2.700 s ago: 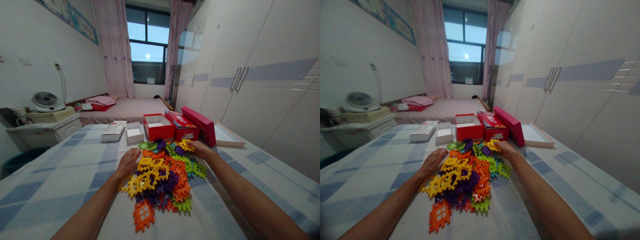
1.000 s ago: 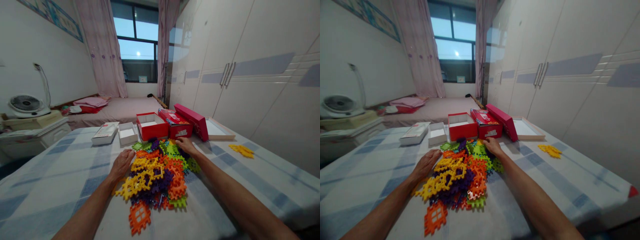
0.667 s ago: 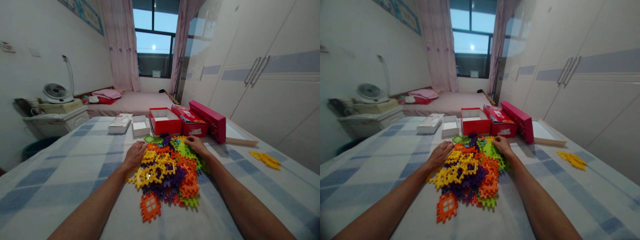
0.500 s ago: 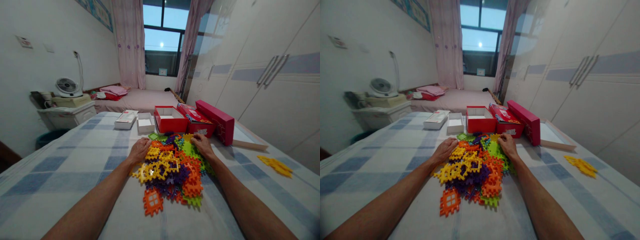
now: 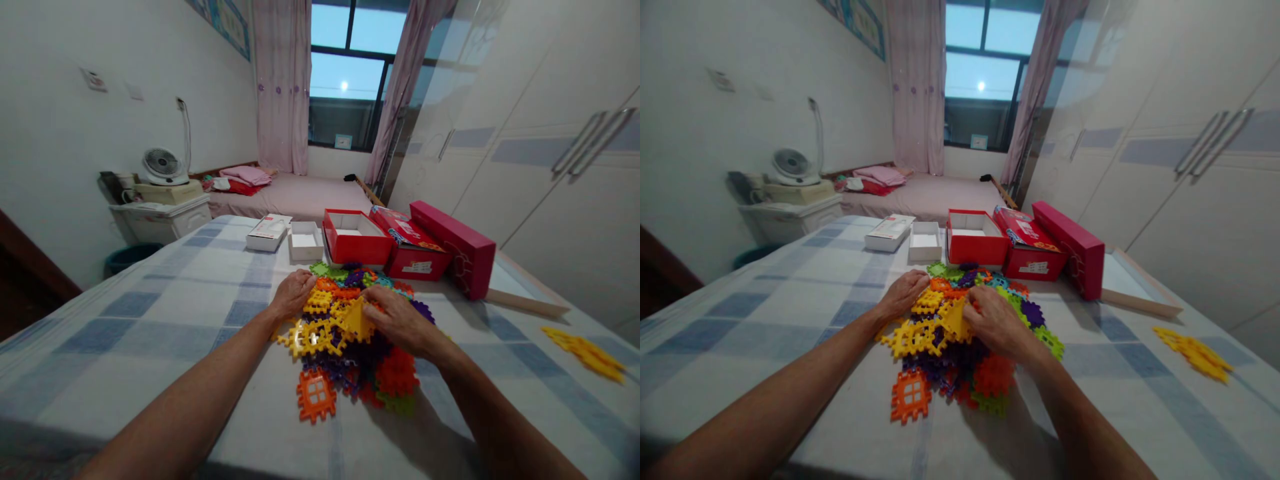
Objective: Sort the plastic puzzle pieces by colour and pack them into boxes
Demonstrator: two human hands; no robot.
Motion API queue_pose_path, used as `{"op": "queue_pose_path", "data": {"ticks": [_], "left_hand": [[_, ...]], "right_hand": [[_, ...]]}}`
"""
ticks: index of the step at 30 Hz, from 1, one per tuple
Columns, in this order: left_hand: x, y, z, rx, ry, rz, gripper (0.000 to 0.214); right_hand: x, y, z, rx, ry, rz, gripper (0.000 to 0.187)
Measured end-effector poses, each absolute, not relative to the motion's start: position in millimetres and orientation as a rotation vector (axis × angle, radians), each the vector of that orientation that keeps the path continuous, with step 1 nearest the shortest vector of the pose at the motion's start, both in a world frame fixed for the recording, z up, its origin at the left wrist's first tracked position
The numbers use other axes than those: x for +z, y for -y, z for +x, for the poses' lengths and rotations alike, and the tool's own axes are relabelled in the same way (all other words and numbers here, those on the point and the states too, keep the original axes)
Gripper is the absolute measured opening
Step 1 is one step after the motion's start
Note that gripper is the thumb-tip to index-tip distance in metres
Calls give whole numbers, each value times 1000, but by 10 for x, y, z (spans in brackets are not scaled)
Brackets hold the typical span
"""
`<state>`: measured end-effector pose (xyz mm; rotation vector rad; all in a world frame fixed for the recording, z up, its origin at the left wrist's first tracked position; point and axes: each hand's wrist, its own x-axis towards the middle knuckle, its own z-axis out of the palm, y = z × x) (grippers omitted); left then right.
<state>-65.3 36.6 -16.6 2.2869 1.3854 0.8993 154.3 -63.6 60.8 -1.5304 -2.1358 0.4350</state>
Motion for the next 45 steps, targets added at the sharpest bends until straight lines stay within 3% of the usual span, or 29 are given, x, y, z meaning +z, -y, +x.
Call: {"op": "queue_pose_path", "data": {"ticks": [4,7,19,23,29,38,45], "left_hand": [[-167,-369,-654,891,-1398,2293,48],[-180,-386,-658,876,-1396,2293,47],[-193,-398,-660,872,-1399,2339,47],[-188,-393,-660,850,-1425,2342,46],[-207,-407,-659,868,-1403,2357,49],[-201,-397,-657,861,-1412,2352,46],[-201,-383,-645,851,-1446,2372,39]], "right_hand": [[436,695,1353,149,2246,-1658,11],[348,658,1328,146,2257,-1614,13],[331,494,1464,583,1869,-1396,15],[427,425,1617,784,1639,-1301,25],[670,549,1731,1060,1804,-1382,43],[413,476,1486,831,1858,-1370,41],[287,469,1259,466,2037,-1332,48]]}}
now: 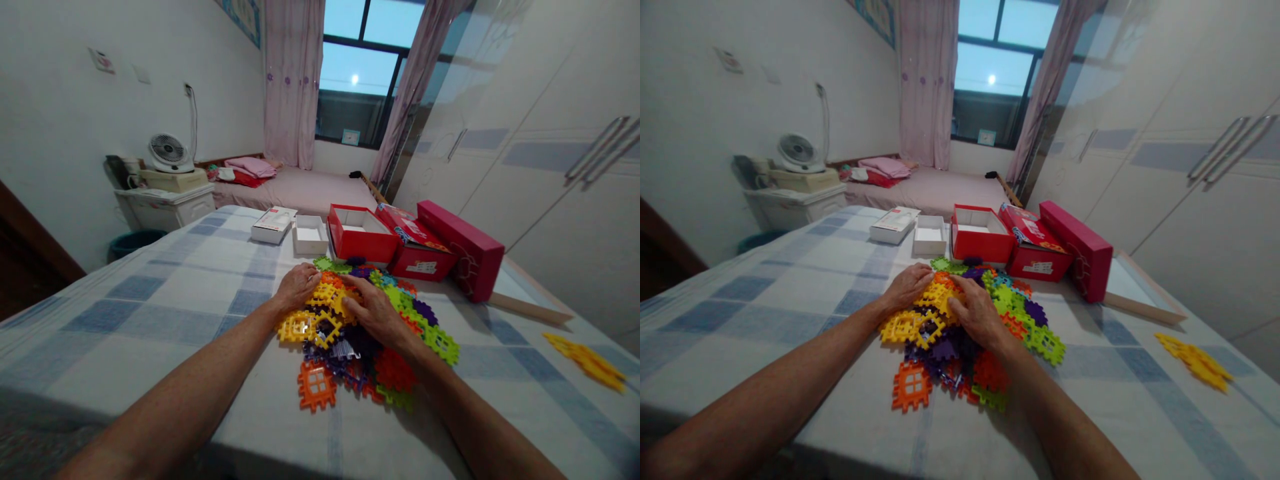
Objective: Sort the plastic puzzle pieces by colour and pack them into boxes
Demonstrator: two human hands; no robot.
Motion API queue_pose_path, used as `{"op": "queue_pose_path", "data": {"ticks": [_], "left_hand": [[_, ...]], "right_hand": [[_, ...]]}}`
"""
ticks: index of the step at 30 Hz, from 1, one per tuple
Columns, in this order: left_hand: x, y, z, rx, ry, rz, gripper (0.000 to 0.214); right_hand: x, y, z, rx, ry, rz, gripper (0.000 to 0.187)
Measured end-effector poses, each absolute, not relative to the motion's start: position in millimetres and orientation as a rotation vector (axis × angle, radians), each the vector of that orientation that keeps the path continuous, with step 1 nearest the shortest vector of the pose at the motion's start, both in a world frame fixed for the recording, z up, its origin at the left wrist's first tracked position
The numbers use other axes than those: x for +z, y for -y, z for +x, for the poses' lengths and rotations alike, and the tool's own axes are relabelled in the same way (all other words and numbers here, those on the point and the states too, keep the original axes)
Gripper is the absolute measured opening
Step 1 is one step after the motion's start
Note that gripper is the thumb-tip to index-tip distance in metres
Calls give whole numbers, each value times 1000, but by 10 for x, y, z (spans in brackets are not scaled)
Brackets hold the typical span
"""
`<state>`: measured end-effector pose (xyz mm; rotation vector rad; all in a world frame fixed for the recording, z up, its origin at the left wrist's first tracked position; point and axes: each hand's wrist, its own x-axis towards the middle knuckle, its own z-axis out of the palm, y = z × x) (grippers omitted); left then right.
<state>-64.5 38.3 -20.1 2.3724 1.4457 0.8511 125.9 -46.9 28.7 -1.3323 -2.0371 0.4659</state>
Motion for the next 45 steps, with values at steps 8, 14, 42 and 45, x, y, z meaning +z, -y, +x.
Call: {"op": "queue_pose_path", "data": {"ticks": [8,14,42,45], "left_hand": [[-203,-381,-625,914,-1585,2332,31],[-112,-284,-565,952,-1808,2167,28],[-62,-247,-505,1079,-1401,2003,32],[-63,-259,-486,1200,-1229,1757,29]], "right_hand": [[265,472,1283,460,2284,-1338,59],[214,447,1300,411,2304,-1353,55],[227,462,1059,626,1955,-1344,27],[217,493,1037,582,2022,-1346,23]]}}
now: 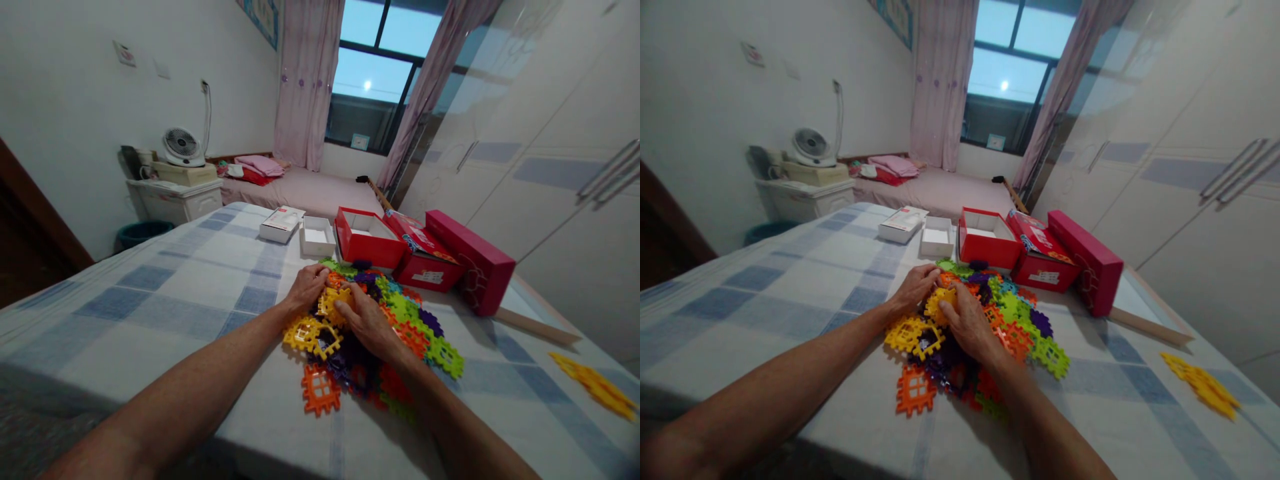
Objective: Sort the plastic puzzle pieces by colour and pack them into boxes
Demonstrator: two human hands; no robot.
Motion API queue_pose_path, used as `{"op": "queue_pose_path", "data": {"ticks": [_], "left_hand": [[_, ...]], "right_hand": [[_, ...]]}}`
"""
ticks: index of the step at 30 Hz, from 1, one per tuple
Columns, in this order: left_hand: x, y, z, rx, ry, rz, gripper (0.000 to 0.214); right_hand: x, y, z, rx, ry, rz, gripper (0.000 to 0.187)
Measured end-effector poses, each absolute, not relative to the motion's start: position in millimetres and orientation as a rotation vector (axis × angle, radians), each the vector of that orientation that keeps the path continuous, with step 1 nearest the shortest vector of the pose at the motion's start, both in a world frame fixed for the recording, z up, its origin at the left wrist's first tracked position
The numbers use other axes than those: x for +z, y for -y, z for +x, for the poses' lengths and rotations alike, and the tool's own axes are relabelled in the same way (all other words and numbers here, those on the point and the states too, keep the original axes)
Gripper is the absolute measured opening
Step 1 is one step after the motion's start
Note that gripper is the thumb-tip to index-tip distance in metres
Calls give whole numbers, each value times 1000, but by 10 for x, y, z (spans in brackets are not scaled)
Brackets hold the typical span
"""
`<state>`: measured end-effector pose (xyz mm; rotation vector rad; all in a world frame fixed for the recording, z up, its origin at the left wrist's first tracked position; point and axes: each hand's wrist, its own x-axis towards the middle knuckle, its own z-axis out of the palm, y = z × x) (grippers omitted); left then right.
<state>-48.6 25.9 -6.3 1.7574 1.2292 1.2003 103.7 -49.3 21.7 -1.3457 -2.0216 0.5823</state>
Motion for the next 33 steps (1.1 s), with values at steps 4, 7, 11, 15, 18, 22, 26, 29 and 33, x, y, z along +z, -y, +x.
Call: {"op": "queue_pose_path", "data": {"ticks": [4,7,11,15,18,22,26,29,33], "left_hand": [[-4,-218,-464,1231,-1056,1434,25],[48,-174,-463,1234,-952,1308,26],[55,-161,-465,1246,-812,1167,26],[45,-160,-458,1208,-662,1107,29],[61,-148,-458,1216,-697,1159,30],[81,-174,-473,1267,-853,1283,32],[56,-237,-491,1328,-949,1276,33],[17,-250,-511,1326,-1007,1282,33],[-40,-288,-565,1311,-1104,1287,32]], "right_hand": [[230,516,1044,571,2045,-1314,23],[221,507,1073,558,2002,-1285,21],[187,475,1103,643,1903,-1228,23],[195,469,1102,711,1862,-1159,41],[215,476,1103,680,1852,-1188,41],[242,428,1155,648,1700,-1267,38],[379,358,1296,823,1383,-1202,50],[516,393,1521,956,1165,-1092,54],[499,619,2105,937,1066,-1120,53]]}}
